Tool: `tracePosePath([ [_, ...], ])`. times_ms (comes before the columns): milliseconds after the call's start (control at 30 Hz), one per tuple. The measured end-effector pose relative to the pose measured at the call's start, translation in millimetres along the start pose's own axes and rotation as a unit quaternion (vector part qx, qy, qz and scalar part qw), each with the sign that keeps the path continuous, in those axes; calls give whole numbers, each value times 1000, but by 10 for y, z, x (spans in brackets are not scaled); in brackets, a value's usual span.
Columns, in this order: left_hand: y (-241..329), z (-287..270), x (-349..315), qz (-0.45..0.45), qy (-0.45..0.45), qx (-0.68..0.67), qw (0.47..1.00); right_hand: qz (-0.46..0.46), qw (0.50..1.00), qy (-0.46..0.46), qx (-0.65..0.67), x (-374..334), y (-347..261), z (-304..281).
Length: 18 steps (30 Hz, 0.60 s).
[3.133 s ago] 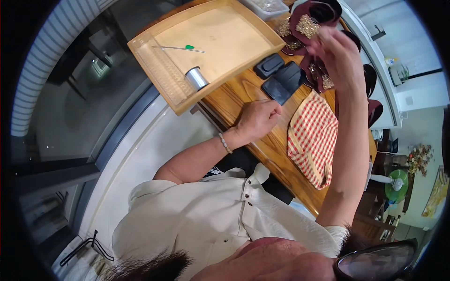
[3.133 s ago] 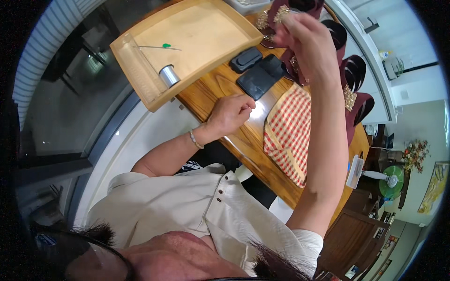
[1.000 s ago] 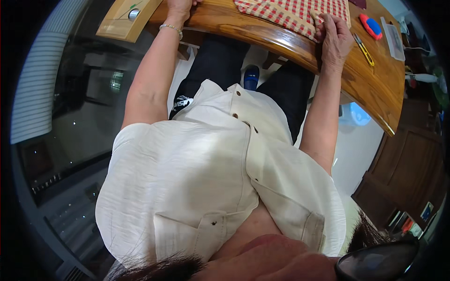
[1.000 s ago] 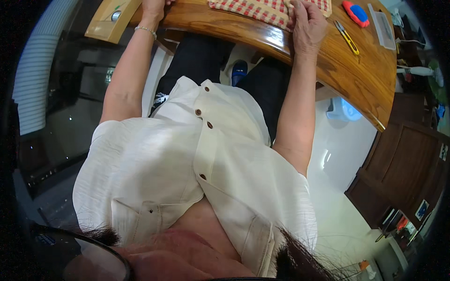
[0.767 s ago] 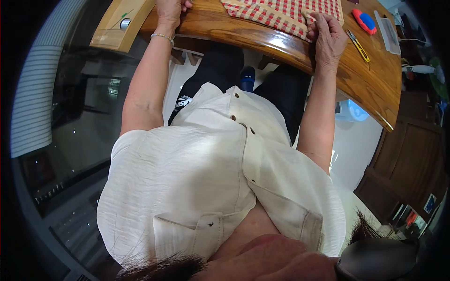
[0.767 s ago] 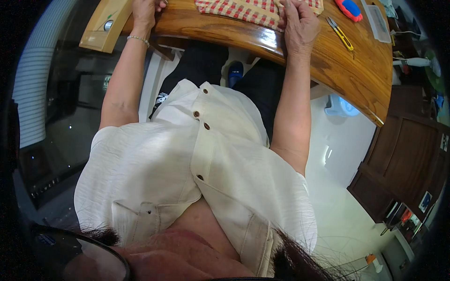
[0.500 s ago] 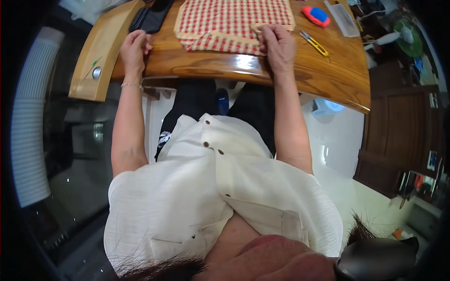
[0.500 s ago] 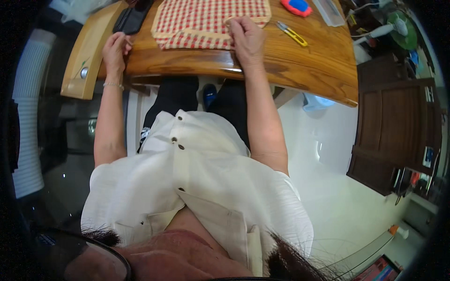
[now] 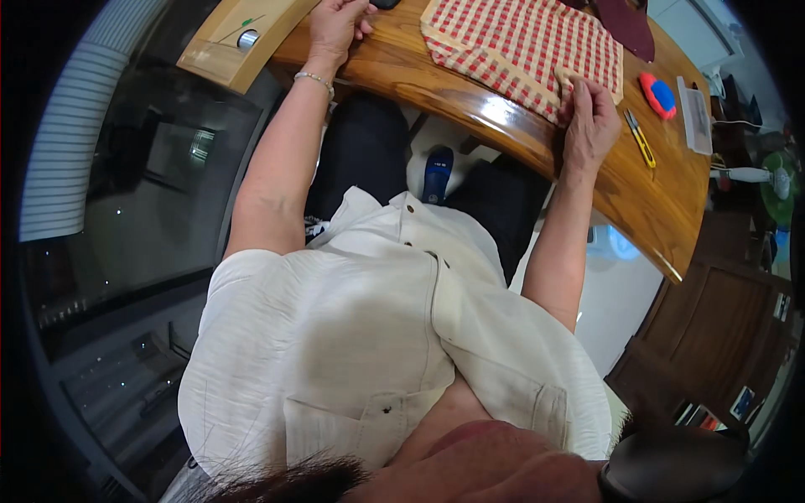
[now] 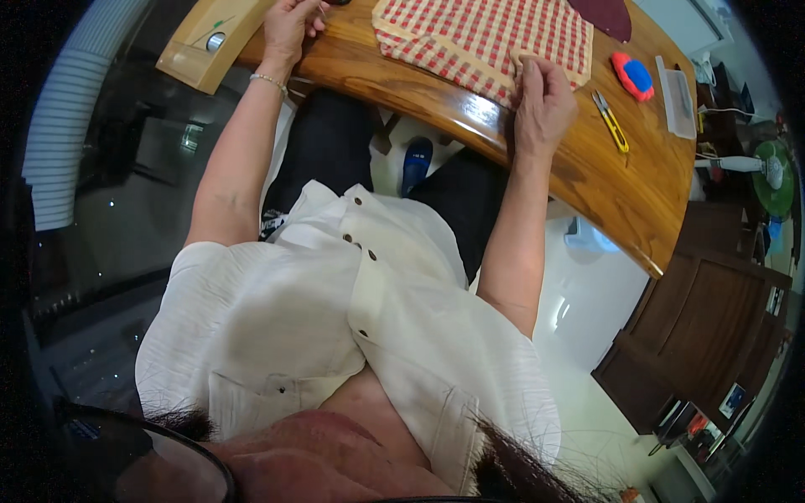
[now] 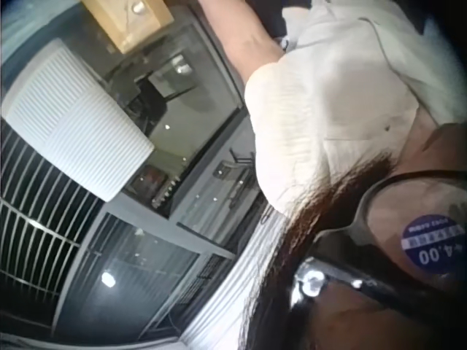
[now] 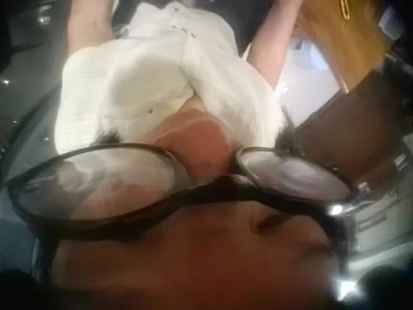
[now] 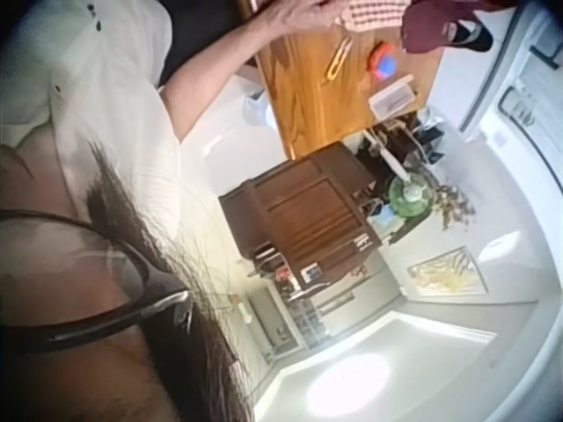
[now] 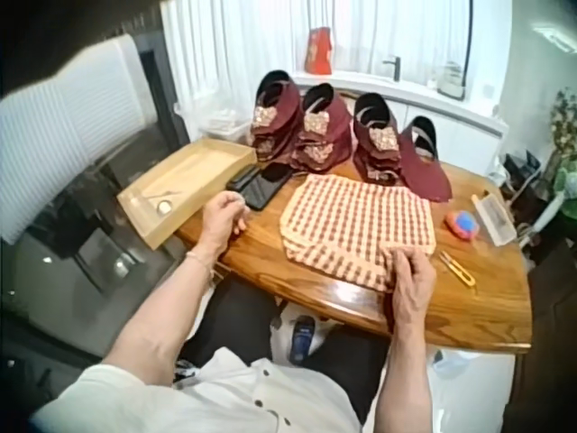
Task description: Threading a string through small green beads and assembling a small object on a workbench.
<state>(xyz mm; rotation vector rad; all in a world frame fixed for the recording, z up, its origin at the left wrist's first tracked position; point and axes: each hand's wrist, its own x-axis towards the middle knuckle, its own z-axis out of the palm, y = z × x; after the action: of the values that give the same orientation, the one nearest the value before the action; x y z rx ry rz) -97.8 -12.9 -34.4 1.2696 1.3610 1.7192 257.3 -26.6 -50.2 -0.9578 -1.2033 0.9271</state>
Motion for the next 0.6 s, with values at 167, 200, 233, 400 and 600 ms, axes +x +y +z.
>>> tracePosePath([
  [167, -228, -18, 123, -41, -22, -55, 997, -66, 991, 38, -108, 23, 8, -4],
  [200, -249, -37, 142, -39, -29, -66, 997, -99, 983, 41, -148, 37, 17, -1],
  [233, -241, -39, 152, -38, -40, -78, 995, -132, 972, 46, -189, 57, 10, 2],
  [400, -210, -193, 28, -66, -5, -63, 996, -240, 922, 68, -295, 192, -187, -181],
  [600, 142, 222, 41, -93, -44, -61, 993, -108, 914, 175, -349, 1108, -319, -1389],
])
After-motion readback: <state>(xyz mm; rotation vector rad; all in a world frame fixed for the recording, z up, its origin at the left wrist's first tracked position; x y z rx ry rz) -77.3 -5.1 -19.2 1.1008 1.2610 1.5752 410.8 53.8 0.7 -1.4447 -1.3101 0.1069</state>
